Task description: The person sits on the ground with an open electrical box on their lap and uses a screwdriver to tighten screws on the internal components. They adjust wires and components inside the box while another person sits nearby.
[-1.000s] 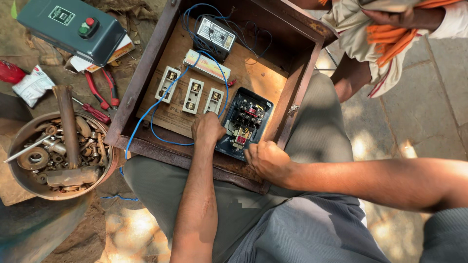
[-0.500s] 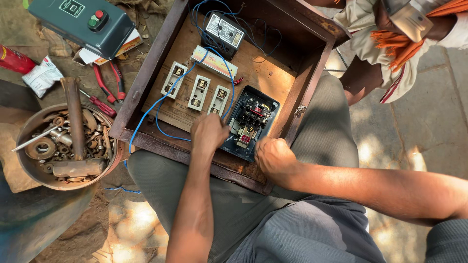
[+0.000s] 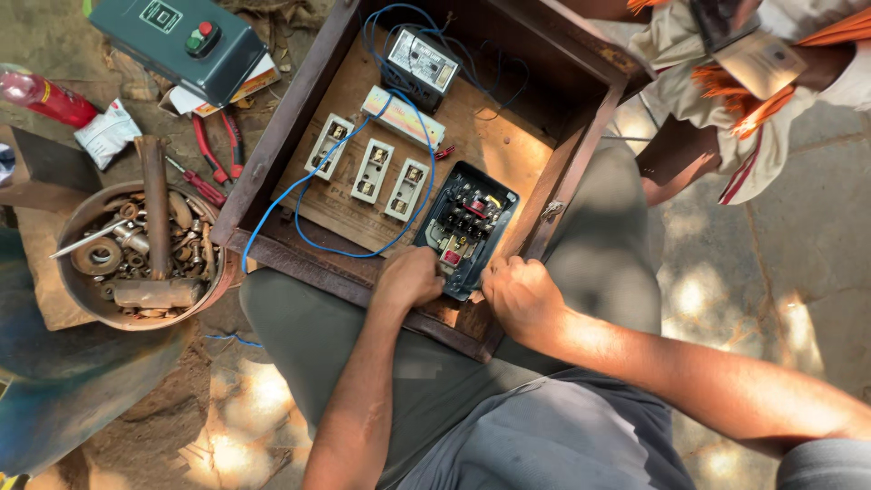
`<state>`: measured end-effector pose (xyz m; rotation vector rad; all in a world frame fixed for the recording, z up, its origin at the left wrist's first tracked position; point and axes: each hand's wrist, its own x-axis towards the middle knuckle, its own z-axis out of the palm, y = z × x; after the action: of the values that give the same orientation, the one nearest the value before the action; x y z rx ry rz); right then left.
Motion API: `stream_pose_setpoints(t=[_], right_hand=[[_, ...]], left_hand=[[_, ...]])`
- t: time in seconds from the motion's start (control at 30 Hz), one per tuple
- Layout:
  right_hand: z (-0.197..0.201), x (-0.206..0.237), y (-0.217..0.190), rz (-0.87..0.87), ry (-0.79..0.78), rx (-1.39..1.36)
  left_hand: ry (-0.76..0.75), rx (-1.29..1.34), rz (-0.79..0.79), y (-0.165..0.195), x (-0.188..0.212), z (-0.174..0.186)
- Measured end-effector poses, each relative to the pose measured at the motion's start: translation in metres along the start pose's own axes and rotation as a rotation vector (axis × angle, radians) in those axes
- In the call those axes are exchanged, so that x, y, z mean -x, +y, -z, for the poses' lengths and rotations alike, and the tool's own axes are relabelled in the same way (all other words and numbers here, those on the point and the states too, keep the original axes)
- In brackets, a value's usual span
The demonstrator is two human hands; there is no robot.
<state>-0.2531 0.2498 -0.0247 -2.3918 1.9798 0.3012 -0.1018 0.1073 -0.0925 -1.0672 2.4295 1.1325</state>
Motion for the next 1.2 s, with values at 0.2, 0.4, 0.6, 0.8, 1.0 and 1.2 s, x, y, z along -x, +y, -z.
stream_pose_setpoints(t=[0.2, 0.4, 0.6, 0.8, 1.0, 1.2], right_hand=[[0.025, 0.01, 0.016, -0.162, -0.156, -0.168], [0.074, 0.033, 0.042, -0.343, -0.165, -0.386], [0.12, 0.048, 0.069, -0.512, -0.162, -0.674], [0.116, 0.065, 0.104, -0.58, -0.232, -0.842], [0.07, 0.085, 0.153, -0.704, 0.158, -1.379], [-0.008, 0.025, 0.165, -0.845, 0.407, -0.966]], left_hand=[[-0.021, 0.178, 0.031, -0.004, 0.005, 0.0], [-0.062, 0.153, -0.104, 0.005, 0.007, 0.003], [-0.142, 0.404, -0.332, 0.021, 0.006, 0.005], [-0.07, 0.388, -0.462, 0.015, 0.014, 0.0], [0.112, 0.659, -0.072, -0.034, -0.006, -0.002], [0.365, 0.434, 0.154, -0.045, -0.052, -0.014]])
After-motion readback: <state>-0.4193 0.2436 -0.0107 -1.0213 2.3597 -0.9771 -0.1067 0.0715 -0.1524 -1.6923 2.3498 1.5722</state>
